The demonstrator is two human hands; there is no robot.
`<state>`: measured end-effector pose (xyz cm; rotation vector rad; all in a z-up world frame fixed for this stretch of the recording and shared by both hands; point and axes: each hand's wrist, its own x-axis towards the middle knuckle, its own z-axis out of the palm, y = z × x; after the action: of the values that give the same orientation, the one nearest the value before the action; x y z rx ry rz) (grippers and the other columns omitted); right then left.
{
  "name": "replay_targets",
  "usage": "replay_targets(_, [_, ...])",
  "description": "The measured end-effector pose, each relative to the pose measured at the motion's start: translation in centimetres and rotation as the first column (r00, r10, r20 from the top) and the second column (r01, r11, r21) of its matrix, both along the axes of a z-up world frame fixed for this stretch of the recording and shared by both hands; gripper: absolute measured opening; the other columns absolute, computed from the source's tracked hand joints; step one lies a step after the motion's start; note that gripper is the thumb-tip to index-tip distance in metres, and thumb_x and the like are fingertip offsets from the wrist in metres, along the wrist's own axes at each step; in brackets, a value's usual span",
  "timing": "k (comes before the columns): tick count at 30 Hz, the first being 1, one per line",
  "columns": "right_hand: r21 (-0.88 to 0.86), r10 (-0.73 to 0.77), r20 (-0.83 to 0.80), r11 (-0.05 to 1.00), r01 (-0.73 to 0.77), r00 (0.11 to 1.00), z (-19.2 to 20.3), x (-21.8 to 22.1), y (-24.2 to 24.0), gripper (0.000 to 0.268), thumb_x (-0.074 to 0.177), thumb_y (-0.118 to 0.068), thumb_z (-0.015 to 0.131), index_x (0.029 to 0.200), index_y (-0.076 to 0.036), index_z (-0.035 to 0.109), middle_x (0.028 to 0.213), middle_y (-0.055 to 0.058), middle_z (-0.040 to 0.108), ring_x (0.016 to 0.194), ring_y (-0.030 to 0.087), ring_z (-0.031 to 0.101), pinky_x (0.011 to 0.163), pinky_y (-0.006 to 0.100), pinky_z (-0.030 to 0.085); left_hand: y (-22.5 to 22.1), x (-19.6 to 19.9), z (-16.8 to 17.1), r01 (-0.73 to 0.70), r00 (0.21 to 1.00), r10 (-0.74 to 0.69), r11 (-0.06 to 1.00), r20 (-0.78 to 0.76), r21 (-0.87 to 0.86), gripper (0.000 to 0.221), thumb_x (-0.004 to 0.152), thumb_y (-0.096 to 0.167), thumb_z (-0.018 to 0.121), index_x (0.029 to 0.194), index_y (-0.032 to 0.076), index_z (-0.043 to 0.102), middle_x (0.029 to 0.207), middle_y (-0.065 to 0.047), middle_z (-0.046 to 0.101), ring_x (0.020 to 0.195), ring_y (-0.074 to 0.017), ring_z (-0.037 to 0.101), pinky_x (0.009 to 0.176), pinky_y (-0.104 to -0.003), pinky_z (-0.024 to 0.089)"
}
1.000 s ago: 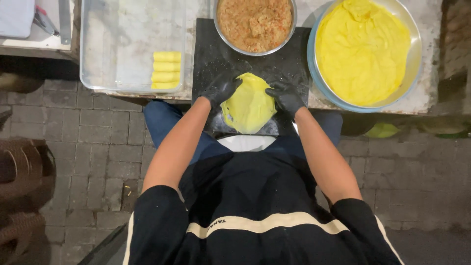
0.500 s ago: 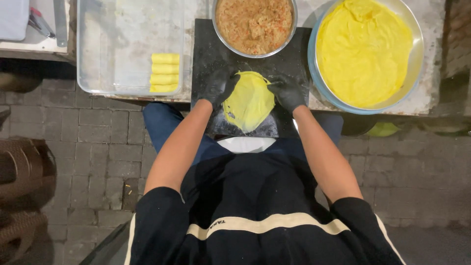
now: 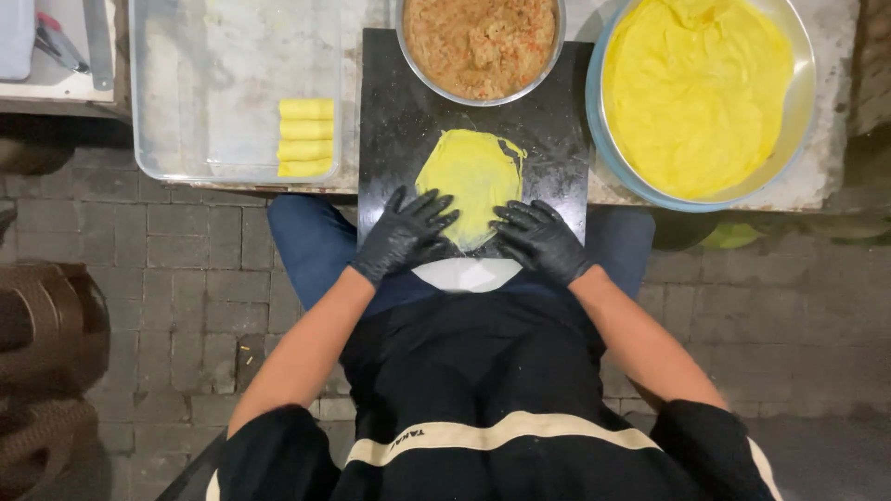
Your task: Rolling thin yellow pastry sheets with a savory filling into cylindrical shapes.
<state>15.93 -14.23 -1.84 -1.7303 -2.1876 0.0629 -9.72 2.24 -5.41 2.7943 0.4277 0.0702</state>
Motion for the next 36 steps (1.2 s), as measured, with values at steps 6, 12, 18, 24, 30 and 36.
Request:
replay_targets(6, [0.077,0.180,-0.071,0.982,-0.175,0.981,0.9,5.6,1.2,0.025,0.092,-0.032,0.068,0.112,-0.018,0.073,0.124,0.008,0.069,0.120,0.032,0.061,0.104,0.050,0.045,2.4,-2.1,-1.6,-0.094,0.995,0.098,0.982,-0.016,0.166,0.045,0.097,0.060,0.041,0.135,0.040,0.053,0.157,0.008,0.039,0.148,-0.0202,0.029,0.115,-0.060,0.016])
replay_targets(12, [0.088,-0.272,-0.073,0.957,0.278,0.960,5.4,10.5,9.2,0.038,0.089,-0.042,0.077,0.118,-0.018,0.071,0.114,0.009,0.072,0.113,0.027,0.065,0.094,0.042,0.053,2.8,-0.7,-0.1,-0.168,0.981,0.150,0.974,0.126,0.153,0.039,0.098,0.054,0.047,0.130,0.036,0.062,0.146,0.009,0.054,0.136,-0.0224,0.046,0.111,-0.060,0.023])
replay_targets(18, [-0.471,0.033,0.240,0.878,0.086,0.970,12.3,11.7,19.9,0.112,0.064,-0.062,0.079,0.150,-0.004,0.036,0.153,0.018,0.038,0.136,0.040,0.037,0.110,0.052,0.032,4.1,-0.8,1.2,-0.166,0.873,0.149,0.986,0.464,-0.005,0.026,0.095,0.023,0.062,0.119,0.021,0.072,0.132,-0.003,0.065,0.129,-0.0330,0.053,0.116,-0.057,0.023])
replay_targets(24, [-0.481,0.204,0.313,0.876,-0.030,0.928,7.3,15.6,22.7,0.087,0.075,-0.056,0.071,0.145,-0.011,0.048,0.147,0.015,0.049,0.127,0.040,0.050,0.099,0.051,0.047,3.7,-1.0,0.3,-0.160,0.893,0.150,0.987,0.425,-0.012,0.024,0.092,0.023,0.061,0.111,0.016,0.074,0.129,-0.006,0.066,0.127,-0.0308,0.055,0.117,-0.055,0.025])
replay_targets(30, [-0.193,0.295,0.369,0.952,-0.238,0.881,2.8,17.3,23.0,0.080,0.078,-0.059,0.071,0.141,-0.013,0.057,0.137,0.011,0.062,0.127,0.030,0.056,0.108,0.041,0.046,3.3,-0.9,-2.3,-0.267,0.949,0.255,0.963,0.184,0.044,0.035,0.095,0.049,0.051,0.121,0.031,0.065,0.138,0.007,0.058,0.137,-0.0172,0.044,0.115,-0.050,0.024])
replay_targets(36, [-0.418,0.262,0.438,0.906,-0.063,0.860,1.6,16.7,24.9,0.076,0.069,-0.063,0.074,0.136,-0.029,0.059,0.132,-0.003,0.063,0.119,0.024,0.062,0.103,0.040,0.051,3.6,-0.9,-2.3,-0.289,0.937,0.264,0.954,0.227,0.081,0.032,0.094,0.047,0.053,0.118,0.032,0.067,0.137,0.008,0.059,0.137,-0.0156,0.045,0.115,-0.049,0.024])
